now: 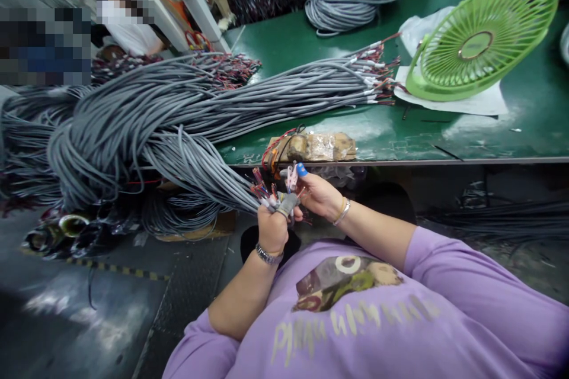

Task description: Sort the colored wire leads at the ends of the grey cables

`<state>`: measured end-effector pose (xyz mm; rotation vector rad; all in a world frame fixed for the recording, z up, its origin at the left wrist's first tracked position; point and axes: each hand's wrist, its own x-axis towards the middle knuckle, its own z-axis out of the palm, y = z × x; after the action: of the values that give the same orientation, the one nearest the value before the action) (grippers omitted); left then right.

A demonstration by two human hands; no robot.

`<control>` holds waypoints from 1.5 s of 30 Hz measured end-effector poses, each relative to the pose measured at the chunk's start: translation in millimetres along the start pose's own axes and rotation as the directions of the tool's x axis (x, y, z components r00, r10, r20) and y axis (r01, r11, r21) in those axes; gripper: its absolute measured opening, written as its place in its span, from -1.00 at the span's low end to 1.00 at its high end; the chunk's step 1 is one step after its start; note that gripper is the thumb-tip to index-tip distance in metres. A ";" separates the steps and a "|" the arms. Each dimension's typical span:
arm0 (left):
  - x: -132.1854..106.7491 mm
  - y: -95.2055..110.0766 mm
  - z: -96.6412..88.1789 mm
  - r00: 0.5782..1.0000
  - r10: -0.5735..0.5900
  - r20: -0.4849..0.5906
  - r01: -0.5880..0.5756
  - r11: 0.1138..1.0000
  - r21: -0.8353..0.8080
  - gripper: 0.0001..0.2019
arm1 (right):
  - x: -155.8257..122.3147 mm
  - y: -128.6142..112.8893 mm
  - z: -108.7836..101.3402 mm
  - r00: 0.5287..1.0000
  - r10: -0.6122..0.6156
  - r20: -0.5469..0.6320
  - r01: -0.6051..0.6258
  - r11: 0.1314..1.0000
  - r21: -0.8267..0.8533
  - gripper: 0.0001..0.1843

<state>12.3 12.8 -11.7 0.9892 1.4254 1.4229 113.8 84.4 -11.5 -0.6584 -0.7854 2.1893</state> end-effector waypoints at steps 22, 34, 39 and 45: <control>-3.2 -2.8 -2.8 1.000 0.027 -0.007 -0.027 1.000 -0.003 -0.74 | 3.6 6.5 -6.9 0.999 0.046 0.011 -0.047 0.980 0.192 -0.43; -21.0 -7.9 -19.9 0.993 0.109 0.055 -0.115 0.987 0.113 -0.71 | -21.3 -2.8 -40.2 0.956 0.222 0.193 -0.192 0.968 -0.159 -0.49; -21.4 -9.0 -24.2 0.985 0.086 0.148 -0.116 0.972 0.204 -0.75 | -24.1 -13.8 -31.5 0.973 0.128 0.192 -0.030 0.895 -0.445 -0.60; -13.0 -8.2 -29.7 0.953 -0.066 0.297 -0.036 0.945 0.326 -0.89 | -27.0 -2.6 -21.1 0.979 -0.031 0.201 0.153 0.766 -0.624 -0.71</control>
<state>-11.6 -9.0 -20.2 1.3412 1.4562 0.9821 145.3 72.6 -18.3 -0.7247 -1.6662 1.8823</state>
